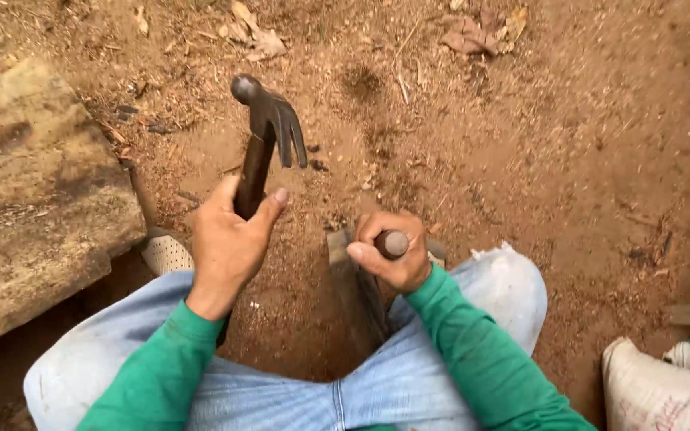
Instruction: The person sits on the ground holding a wooden hand plane and uses a hammer and a metal drift punch to tap the blade and wedge from the plane body, working on it across their lap. They repeatedly reposition the plane, drive the punch against the blade, and finally set the separated blade and plane body on the ground.
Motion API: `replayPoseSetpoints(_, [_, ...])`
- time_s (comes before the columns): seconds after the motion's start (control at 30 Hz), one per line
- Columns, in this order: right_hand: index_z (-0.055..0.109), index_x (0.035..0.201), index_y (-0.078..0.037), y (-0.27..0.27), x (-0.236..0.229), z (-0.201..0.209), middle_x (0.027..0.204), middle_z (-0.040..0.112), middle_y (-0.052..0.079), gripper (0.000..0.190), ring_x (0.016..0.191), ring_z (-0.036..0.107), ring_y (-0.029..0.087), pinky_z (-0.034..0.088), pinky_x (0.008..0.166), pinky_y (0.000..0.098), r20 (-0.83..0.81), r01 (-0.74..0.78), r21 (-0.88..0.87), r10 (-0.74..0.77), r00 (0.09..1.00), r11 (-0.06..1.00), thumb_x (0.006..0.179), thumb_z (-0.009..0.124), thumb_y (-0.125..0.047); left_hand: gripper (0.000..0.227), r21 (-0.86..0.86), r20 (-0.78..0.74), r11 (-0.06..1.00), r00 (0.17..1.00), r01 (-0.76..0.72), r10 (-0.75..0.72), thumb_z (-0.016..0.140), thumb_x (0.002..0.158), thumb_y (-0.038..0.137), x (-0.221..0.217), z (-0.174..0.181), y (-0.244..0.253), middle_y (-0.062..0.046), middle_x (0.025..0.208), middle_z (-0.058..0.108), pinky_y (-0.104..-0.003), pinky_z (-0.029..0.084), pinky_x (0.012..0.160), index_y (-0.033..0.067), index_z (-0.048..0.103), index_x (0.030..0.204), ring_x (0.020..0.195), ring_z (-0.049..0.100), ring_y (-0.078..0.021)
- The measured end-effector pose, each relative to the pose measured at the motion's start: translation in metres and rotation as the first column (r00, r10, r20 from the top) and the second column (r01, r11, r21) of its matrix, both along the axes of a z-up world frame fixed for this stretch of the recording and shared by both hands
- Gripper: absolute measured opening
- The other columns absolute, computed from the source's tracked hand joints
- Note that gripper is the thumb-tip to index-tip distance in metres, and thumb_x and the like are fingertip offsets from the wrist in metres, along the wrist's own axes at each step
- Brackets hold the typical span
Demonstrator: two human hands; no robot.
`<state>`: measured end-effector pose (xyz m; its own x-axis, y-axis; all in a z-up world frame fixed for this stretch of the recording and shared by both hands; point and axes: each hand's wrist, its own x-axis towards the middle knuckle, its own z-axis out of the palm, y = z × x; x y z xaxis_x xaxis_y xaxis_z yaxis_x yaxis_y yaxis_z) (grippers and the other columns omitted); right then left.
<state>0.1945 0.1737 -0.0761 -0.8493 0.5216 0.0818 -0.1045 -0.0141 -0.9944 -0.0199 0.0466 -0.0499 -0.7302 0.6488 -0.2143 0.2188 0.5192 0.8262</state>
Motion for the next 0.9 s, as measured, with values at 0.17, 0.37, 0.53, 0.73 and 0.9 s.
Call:
replayPoseSetpoints(0.17, [0.057,0.078,-0.005,0.005,-0.005,-0.009,0.073,0.059,0.004,0.024,0.066,0.053,0.013,0.044,0.061,0.0295,0.076,0.033,-0.062,-0.028,0.997,0.998,0.093,0.075,-0.010,0.040,-0.089,0.092,0.996,0.996,0.023,-0.015,0.078,0.087,0.047,-0.009,-0.003,0.016,0.000,0.059,0.050,-0.033,0.039,0.049,0.0086,0.066,0.091,0.055,0.046,-0.0108])
replayPoseSetpoints(0.37, [0.063,0.086,-0.004,0.006,0.002,0.007,0.081,0.063,0.006,0.017,0.074,0.058,0.016,0.048,0.069,0.0309,0.089,-0.001,-0.100,0.010,0.996,0.995,0.093,0.074,-0.015,0.047,-0.070,0.070,0.994,0.995,0.079,-0.074,0.072,0.093,0.054,-0.007,-0.008,0.011,0.003,0.062,0.053,-0.032,0.039,0.049,0.0075,0.065,0.088,0.057,0.049,-0.0093])
replayPoseSetpoints(0.53, [0.061,0.083,-0.005,0.003,0.001,0.014,0.080,0.064,0.005,0.020,0.071,0.061,0.015,0.049,0.067,0.0295,0.117,-0.073,0.002,0.072,0.991,0.997,0.094,0.075,-0.015,0.052,-0.150,0.117,0.982,0.988,0.117,-0.100,0.067,0.096,0.060,-0.009,-0.001,0.008,0.001,0.065,0.054,-0.031,0.038,0.050,0.0081,0.066,0.092,0.058,0.049,-0.0088])
replayPoseSetpoints(0.73, [0.062,0.083,-0.005,-0.005,0.001,0.016,0.081,0.065,0.006,0.019,0.074,0.062,0.016,0.049,0.069,0.0304,0.129,-0.102,0.020,0.099,0.987,0.995,0.094,0.076,-0.013,0.051,0.057,0.108,0.985,0.980,0.165,-0.170,0.065,0.101,0.059,-0.006,0.003,0.004,0.004,0.073,0.055,-0.027,0.039,0.055,0.0076,0.068,0.106,0.066,0.050,-0.0065])
replayPoseSetpoints(0.9, [0.062,0.079,-0.006,-0.005,0.002,0.017,0.078,0.065,0.005,0.024,0.070,0.063,0.014,0.050,0.065,0.0304,0.171,-0.162,0.123,0.139,0.975,0.979,0.093,0.078,-0.016,0.047,0.209,0.087,0.937,0.949,0.282,-0.304,0.066,0.105,0.053,-0.007,0.001,0.000,0.004,0.078,0.054,-0.028,0.039,0.059,0.0059,0.066,0.104,0.070,0.049,-0.0084])
